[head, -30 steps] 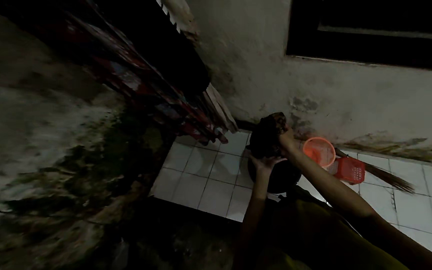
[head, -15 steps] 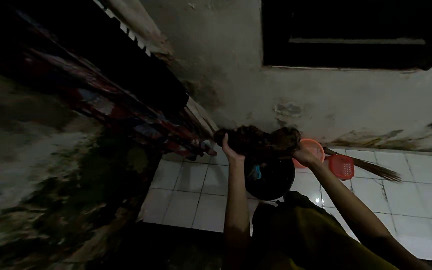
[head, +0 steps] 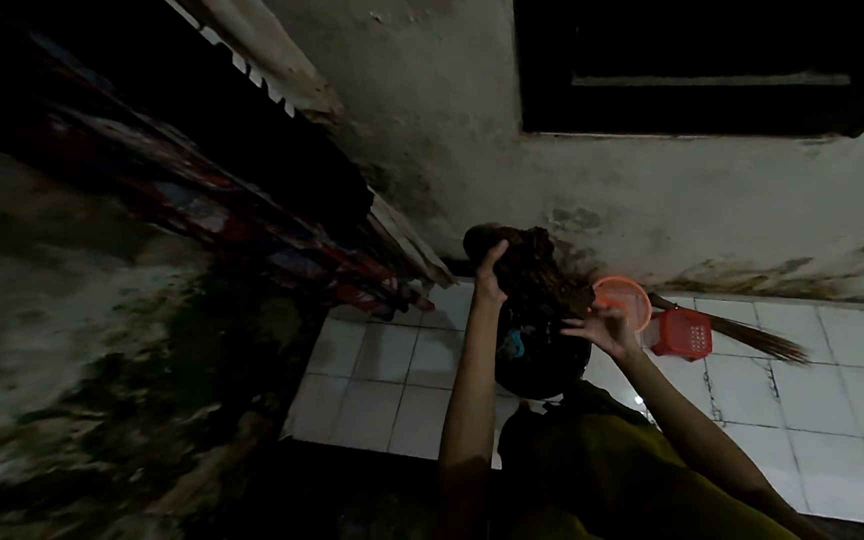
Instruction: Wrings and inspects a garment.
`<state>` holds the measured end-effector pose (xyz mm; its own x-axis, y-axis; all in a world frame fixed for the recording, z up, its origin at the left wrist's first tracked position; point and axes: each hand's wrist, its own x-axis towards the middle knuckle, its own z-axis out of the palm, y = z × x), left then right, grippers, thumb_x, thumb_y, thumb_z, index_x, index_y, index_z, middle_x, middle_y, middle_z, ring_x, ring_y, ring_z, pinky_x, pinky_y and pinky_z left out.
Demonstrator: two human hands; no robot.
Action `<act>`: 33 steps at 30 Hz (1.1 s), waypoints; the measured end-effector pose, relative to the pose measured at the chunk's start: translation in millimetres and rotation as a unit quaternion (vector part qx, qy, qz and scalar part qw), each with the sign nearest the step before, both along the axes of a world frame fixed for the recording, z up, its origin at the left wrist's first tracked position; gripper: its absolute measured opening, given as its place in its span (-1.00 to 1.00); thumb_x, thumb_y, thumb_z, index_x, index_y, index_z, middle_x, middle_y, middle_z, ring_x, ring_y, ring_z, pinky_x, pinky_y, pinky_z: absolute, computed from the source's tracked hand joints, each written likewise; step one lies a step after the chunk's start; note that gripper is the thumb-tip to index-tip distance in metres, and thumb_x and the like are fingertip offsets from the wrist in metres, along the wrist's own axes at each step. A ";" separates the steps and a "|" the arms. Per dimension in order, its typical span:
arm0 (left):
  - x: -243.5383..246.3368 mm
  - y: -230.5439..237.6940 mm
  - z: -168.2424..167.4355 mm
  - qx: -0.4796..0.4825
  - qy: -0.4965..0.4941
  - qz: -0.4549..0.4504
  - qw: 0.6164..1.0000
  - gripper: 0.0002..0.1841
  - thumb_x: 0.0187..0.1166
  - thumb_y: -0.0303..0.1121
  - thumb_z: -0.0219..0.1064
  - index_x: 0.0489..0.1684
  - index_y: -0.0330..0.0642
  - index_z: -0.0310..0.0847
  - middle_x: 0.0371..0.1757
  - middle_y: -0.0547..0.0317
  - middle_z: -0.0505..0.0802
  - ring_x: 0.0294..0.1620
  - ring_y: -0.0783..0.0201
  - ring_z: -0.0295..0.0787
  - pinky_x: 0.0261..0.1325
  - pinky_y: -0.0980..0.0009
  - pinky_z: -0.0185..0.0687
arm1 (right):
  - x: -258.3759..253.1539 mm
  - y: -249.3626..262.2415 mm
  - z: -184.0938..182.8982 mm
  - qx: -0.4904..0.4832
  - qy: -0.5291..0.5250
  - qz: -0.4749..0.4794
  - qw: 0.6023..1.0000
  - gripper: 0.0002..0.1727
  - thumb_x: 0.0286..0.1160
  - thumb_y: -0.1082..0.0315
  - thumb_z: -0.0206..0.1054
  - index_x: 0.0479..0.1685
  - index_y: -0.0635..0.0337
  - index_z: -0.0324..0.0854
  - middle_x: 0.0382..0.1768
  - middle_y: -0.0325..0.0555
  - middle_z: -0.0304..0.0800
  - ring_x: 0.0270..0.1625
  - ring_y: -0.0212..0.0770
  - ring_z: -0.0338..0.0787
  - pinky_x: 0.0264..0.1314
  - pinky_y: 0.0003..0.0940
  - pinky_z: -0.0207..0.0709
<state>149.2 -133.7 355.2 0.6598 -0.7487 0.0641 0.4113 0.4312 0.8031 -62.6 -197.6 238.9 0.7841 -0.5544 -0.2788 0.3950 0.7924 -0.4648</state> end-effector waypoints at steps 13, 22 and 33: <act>2.1 38.0 -5.0 0.087 -0.141 -0.031 0.986 -0.49 0.15 -0.38 0.68 0.12 -0.03 0.60 0.01 0.41 0.84 0.03 0.50 0.77 0.12 0.47 0.74 | 73.9 -27.8 28.4 -0.023 0.158 -0.080 0.984 -0.66 0.86 0.20 -0.09 -0.25 0.04 0.54 -0.64 -0.38 0.54 -0.65 -0.51 0.51 -0.55 -0.60 0.50; 30.0 20.6 -92.5 0.254 0.128 -0.107 0.953 -0.56 0.80 0.06 -0.02 -0.23 -0.04 0.62 -0.59 0.29 0.65 -0.66 0.42 0.55 -0.62 0.47 0.53 | 99.6 -14.1 106.6 -0.756 0.174 -0.149 0.613 -0.78 0.05 0.39 0.58 -0.63 0.35 0.67 -0.47 0.05 0.69 -0.36 -0.07 0.72 -0.33 -0.14 0.59; 13.2 -0.2 -81.9 0.317 0.176 -0.161 0.918 -0.62 0.83 -0.03 -0.04 -0.31 0.01 0.55 -0.56 0.32 0.69 -0.57 0.42 0.63 -0.50 0.47 0.59 | 103.8 -23.2 115.4 -0.840 0.183 -0.012 0.511 -0.78 0.17 0.39 0.56 -0.53 0.40 0.71 -0.43 0.14 0.68 -0.35 0.11 0.75 -0.35 0.04 0.60</act>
